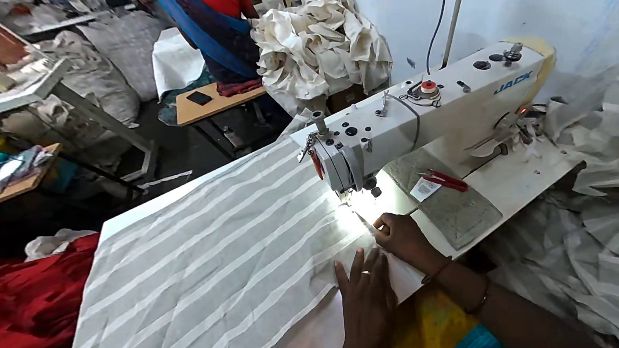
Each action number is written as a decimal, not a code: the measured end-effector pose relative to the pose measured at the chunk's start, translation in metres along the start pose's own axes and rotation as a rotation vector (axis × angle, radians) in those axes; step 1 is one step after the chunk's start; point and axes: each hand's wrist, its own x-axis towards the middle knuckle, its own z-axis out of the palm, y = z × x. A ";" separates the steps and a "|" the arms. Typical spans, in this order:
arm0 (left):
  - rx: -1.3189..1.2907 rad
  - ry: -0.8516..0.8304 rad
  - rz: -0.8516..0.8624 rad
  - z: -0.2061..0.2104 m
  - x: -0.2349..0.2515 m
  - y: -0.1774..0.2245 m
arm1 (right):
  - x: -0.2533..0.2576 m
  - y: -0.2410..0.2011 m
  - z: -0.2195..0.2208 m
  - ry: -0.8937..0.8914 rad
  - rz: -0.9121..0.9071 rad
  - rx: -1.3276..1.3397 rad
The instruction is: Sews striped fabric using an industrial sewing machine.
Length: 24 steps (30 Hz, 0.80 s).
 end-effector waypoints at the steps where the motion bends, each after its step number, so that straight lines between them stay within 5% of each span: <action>1: -0.007 0.017 -0.032 0.000 0.000 -0.001 | -0.005 0.003 0.005 0.057 -0.072 -0.037; 5: 0.166 -0.057 -0.046 0.005 -0.001 -0.001 | -0.025 0.010 0.028 0.245 -0.296 -0.193; 16: 0.152 -0.071 -0.037 0.009 0.045 -0.039 | 0.031 -0.001 0.015 0.140 -0.281 -0.172; 24: 0.082 -0.088 -0.131 0.007 0.055 -0.046 | 0.033 0.005 0.025 0.387 -0.359 -0.149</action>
